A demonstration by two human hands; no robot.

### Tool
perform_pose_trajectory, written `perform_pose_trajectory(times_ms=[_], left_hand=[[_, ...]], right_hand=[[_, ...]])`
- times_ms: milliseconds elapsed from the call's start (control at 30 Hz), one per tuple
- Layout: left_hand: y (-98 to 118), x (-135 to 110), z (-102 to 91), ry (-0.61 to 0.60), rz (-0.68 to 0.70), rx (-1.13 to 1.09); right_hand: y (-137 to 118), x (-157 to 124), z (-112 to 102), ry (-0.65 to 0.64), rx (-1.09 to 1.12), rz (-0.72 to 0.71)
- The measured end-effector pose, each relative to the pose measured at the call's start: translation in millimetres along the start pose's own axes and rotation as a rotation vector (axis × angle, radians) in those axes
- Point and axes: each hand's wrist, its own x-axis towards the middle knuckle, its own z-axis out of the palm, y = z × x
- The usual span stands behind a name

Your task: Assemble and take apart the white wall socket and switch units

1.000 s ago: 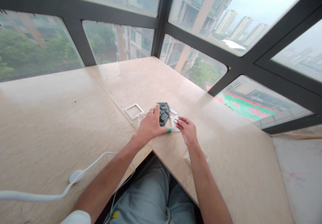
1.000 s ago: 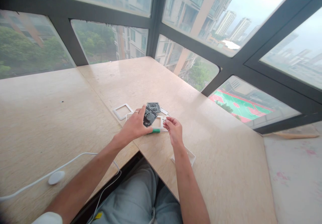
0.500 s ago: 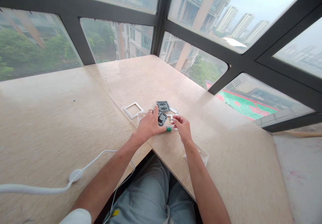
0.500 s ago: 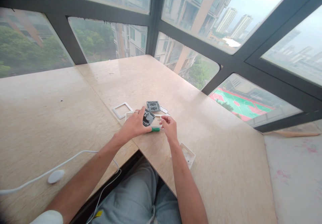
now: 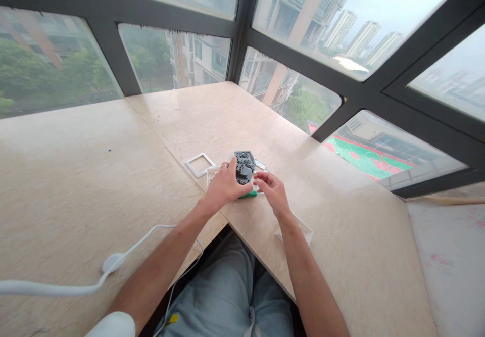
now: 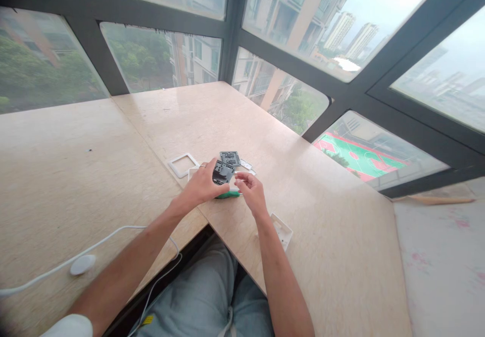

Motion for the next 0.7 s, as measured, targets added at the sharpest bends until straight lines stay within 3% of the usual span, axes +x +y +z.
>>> perform_pose_trajectory(times_ms=[67, 167, 267, 433, 567, 700], left_hand=[[3, 1, 3.0, -0.08, -0.07, -0.256], [9, 1, 12.7, -0.294, -0.263, -0.789], [20, -5, 27.0, -0.39, -0.421, -1.195], [36, -18, 43.6, -0.489, -0.499, -1.396], [37, -19, 44.5, -0.548, -0.546, -1.459], [35, -17, 41.8, -0.545, -0.566, -1.465]], right_hand=[[-3, -4, -3, -0.083, -0.037, -0.094], [-8, -11, -5, -0.178, -0.113, -0.228], [-16, -17, -7, -0.17, -0.181, -0.303], [-31, -20, -19, -0.231, -0.389, -0.262], [-37, -15, -33, -0.361, -0.444, -0.161], [-39, 1, -42, -0.406, -0.44, -0.159]])
